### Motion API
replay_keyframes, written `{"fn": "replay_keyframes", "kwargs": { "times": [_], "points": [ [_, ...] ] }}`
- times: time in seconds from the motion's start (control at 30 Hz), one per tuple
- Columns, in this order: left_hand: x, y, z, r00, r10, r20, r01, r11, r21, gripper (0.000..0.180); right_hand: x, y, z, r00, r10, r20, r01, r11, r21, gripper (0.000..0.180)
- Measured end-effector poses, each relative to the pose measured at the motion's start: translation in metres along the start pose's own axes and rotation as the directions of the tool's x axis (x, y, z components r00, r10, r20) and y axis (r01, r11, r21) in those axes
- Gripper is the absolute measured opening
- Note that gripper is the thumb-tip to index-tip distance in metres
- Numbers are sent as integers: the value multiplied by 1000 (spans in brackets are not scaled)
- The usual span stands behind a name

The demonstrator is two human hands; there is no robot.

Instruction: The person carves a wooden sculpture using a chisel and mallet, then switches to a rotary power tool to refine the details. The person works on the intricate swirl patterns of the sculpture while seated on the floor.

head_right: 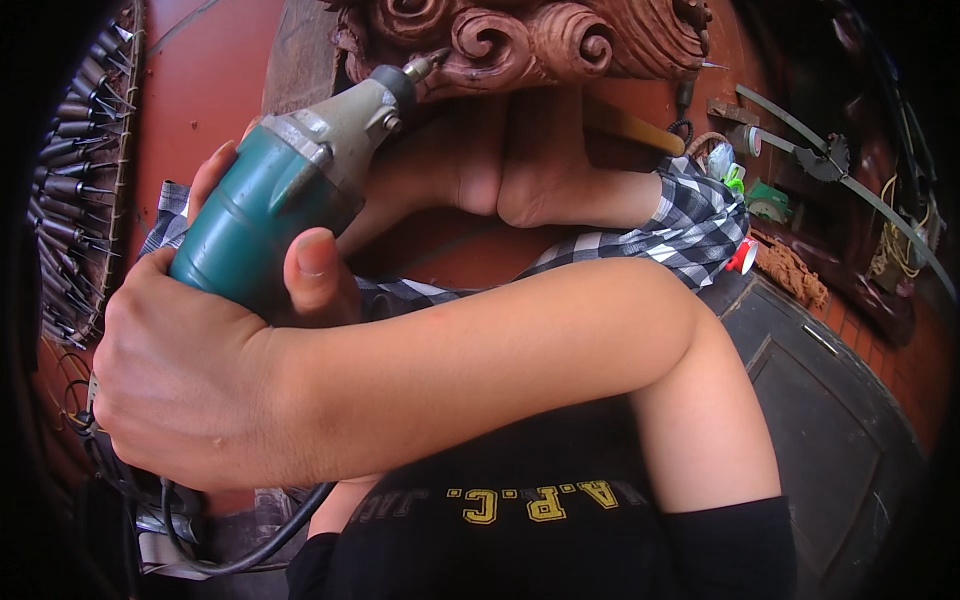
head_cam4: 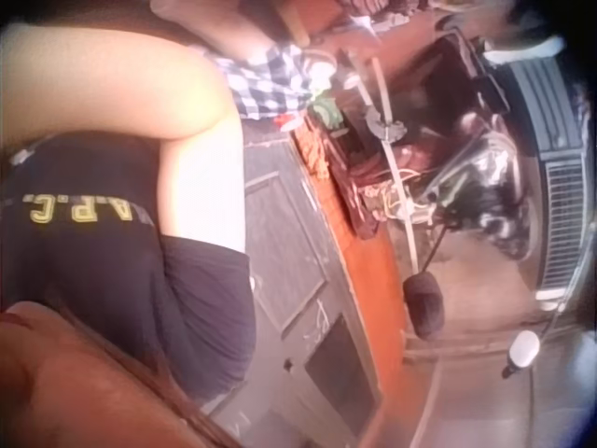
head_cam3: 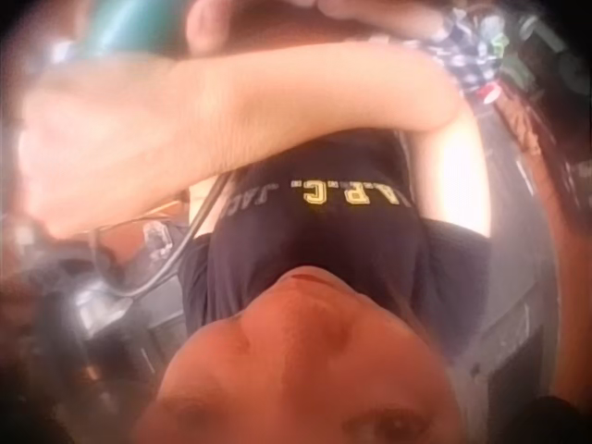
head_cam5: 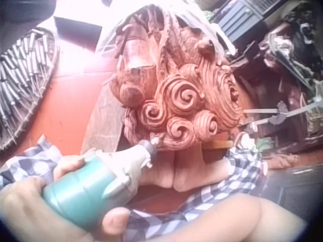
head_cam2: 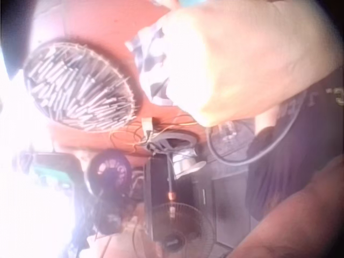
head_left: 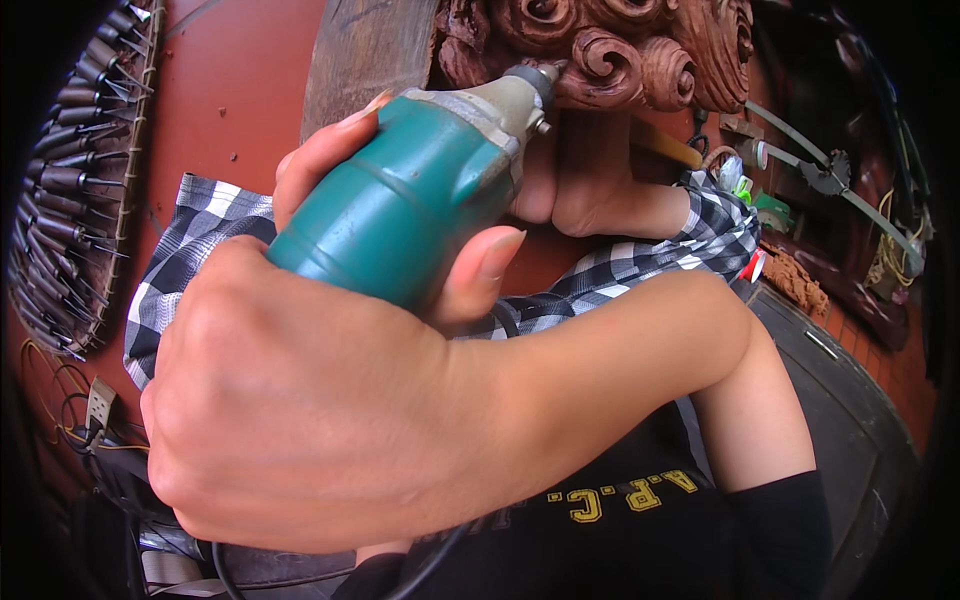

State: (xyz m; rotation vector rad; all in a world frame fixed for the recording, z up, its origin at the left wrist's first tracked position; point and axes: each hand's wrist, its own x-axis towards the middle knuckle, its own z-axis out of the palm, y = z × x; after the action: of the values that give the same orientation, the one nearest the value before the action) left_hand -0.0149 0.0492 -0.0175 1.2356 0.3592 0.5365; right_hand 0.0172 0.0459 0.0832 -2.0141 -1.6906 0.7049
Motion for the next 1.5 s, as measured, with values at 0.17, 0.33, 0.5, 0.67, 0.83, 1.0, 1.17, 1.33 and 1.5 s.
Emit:
{"fn": "replay_keyframes", "kwargs": {
  "times": [0.17,0.33,0.5,0.67,0.83,1.0,1.17,1.33,1.5],
  "points": [
    [2,-9,-2,998,31,55,-29,999,-27,94,6,1,2,1000,-1,-3,1,1000,4,44],
    [8,-19,-3,994,54,94,-49,998,-51,93,13,3,4,1000,-7,-12,7,1000,-5,45],
    [12,-22,-4,991,72,112,-66,996,-60,93,17,3,5,1000,-12,-17,12,1000,-5,46],
    [12,-24,-6,989,85,118,-77,995,-69,92,19,3,6,1000,-17,-10,17,1000,-8,47],
    [10,-23,-7,986,101,130,-92,993,-71,91,19,3,5,1000,-12,4,12,1000,-12,49],
    [7,-21,-12,981,143,128,-142,990,-18,91,11,4,0,1000,-7,23,8,1000,-24,50],
    [-3,-25,-13,984,165,64,-159,982,-99,85,10,-3,-12,1000,-11,3,11,999,-42,51],
    [-2,45,-18,969,230,87,-245,935,255,75,9,-24,-42,1000,7,-20,-9,997,-74,52],
    [17,87,-9,965,234,115,-254,943,215,53,-1,-26,-91,922,-21,-387,10,999,-30,51]
  ]
}}
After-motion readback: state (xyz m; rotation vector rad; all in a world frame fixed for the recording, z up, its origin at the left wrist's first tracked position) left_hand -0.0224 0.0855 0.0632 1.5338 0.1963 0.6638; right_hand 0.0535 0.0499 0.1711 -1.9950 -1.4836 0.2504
